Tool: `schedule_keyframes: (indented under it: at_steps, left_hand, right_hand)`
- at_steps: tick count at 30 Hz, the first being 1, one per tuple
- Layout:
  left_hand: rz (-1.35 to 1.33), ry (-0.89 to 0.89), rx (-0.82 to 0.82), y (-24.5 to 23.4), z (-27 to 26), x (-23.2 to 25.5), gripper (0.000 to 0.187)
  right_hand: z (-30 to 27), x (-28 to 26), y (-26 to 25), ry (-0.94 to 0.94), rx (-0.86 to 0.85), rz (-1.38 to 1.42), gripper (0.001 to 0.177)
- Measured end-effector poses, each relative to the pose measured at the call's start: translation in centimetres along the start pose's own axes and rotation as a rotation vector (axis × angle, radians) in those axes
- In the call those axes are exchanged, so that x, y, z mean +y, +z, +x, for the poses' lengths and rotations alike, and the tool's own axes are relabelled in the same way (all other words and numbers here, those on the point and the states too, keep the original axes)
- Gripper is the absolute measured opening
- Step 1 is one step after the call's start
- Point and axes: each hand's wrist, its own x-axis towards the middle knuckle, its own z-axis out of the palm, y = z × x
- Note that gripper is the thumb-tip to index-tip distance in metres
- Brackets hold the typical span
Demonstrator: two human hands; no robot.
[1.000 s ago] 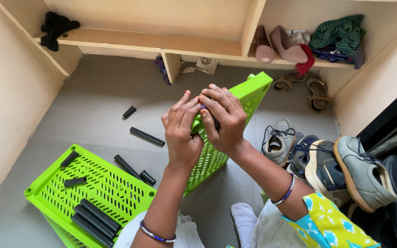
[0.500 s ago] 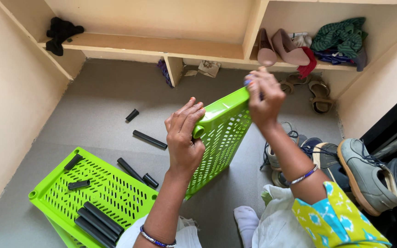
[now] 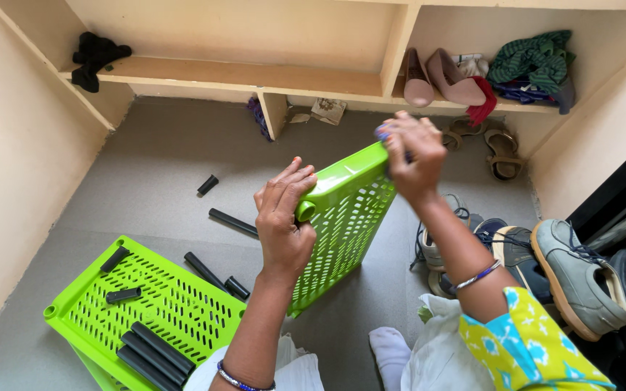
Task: The person sits on the floor and wipes a green plastic tray with a cloth. They rotate the tray to clean different sides and edges, then place it back on the floor.
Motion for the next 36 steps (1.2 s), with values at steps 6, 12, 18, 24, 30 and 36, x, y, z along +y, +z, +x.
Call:
schedule_keyframes:
  at_steps: [6, 12, 18, 24, 30, 36]
  left_hand:
    - [-0.027, -0.004, -0.014, 0.8, -0.1, 0.0, 0.057]
    - [0.083, 0.005, 0.029, 1.3, 0.5, 0.0, 0.056]
    - [0.065, -0.005, 0.017, 0.8, -0.1, 0.0, 0.058]
    - [0.037, -0.015, 0.01, -0.1, -0.5, -0.5, 0.055]
    - [0.018, -0.044, 0.029, -0.6, -1.2, -1.2, 0.056]
    - [0.71, -0.019, -0.077, -2.1, -1.8, -1.6, 0.058]
  right_hand:
    - [0.2, 1.5, 0.0, 0.307, 0.179, 0.143, 0.018]
    - [-0.7, -8.0, 1.8, 0.05, 0.027, 0.234, 0.017]
    - [-0.8, -7.6, 2.0, -0.157, -0.085, 0.182, 0.018]
    - [-1.3, 2.7, 3.5, 0.189, 0.232, 0.056, 0.022]
    - [-4.0, 7.4, 5.5, 1.105, 0.209, 0.696, 0.027]
    - [-2.5, 5.2, 5.0, 1.043, 0.062, 1.066, 0.027]
